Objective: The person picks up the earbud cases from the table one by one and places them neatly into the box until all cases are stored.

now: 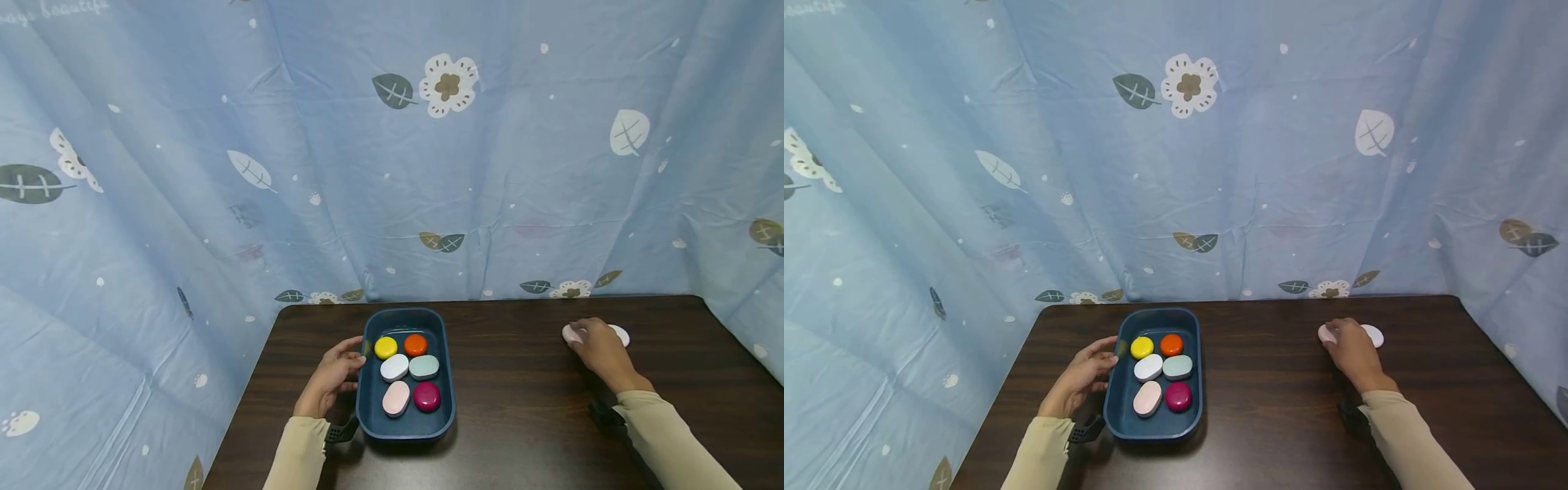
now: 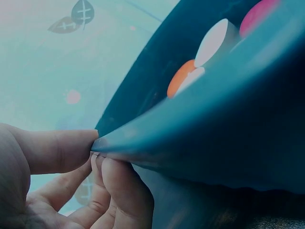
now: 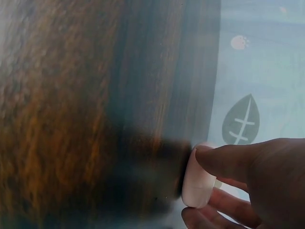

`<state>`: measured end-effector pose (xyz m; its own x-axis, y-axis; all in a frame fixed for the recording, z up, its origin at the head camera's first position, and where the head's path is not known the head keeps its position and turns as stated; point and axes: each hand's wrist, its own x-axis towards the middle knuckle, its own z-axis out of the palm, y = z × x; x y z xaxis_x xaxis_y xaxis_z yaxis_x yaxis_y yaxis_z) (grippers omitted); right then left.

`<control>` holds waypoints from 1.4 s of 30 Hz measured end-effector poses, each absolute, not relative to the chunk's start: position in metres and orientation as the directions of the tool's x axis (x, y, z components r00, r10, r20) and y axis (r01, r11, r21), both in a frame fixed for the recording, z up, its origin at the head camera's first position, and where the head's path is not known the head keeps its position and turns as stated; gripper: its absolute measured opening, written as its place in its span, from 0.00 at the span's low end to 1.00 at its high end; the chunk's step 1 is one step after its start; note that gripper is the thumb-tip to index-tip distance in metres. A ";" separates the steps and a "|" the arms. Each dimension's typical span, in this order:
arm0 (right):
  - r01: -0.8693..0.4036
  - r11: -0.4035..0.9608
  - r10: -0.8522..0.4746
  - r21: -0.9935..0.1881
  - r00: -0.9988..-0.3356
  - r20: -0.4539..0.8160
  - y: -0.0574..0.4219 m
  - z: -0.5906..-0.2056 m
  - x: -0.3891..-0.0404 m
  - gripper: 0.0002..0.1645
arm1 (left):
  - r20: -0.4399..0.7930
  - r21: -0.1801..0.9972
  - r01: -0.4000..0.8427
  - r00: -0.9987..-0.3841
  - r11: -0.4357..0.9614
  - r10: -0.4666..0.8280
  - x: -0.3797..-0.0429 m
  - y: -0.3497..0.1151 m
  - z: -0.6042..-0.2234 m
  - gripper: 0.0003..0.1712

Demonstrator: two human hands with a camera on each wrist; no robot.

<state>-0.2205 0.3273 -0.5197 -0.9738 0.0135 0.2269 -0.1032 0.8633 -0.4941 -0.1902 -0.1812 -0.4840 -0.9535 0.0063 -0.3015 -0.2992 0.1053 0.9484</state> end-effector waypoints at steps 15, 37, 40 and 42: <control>-0.100 0.859 0.004 -0.502 -0.979 0.202 0.325 -0.516 -0.219 0.24 | -0.300 0.949 -0.298 -0.954 0.106 0.006 -0.191 -0.181 -0.484 0.29; -0.404 0.729 -0.218 -0.553 -0.902 0.373 0.214 -0.450 -0.176 0.27 | -0.295 0.949 -0.293 -0.956 0.117 0.003 -0.188 -0.182 -0.483 0.29; -0.447 0.702 -0.252 -0.554 -0.884 0.394 0.199 -0.447 -0.172 0.26 | -0.293 0.949 -0.291 -0.956 0.121 0.000 -0.189 -0.181 -0.484 0.29; -0.473 0.683 -0.273 -0.556 -0.872 0.407 0.190 -0.445 -0.171 0.26 | -0.294 0.948 -0.292 -0.956 0.124 -0.001 -0.189 -0.181 -0.484 0.29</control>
<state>-0.1709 0.1903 -0.4454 -0.8719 -0.2727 0.4067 -0.4732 0.6831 -0.5563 -0.1894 -0.1809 -0.4836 -0.9559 -0.0011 -0.2937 -0.2915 0.1244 0.9484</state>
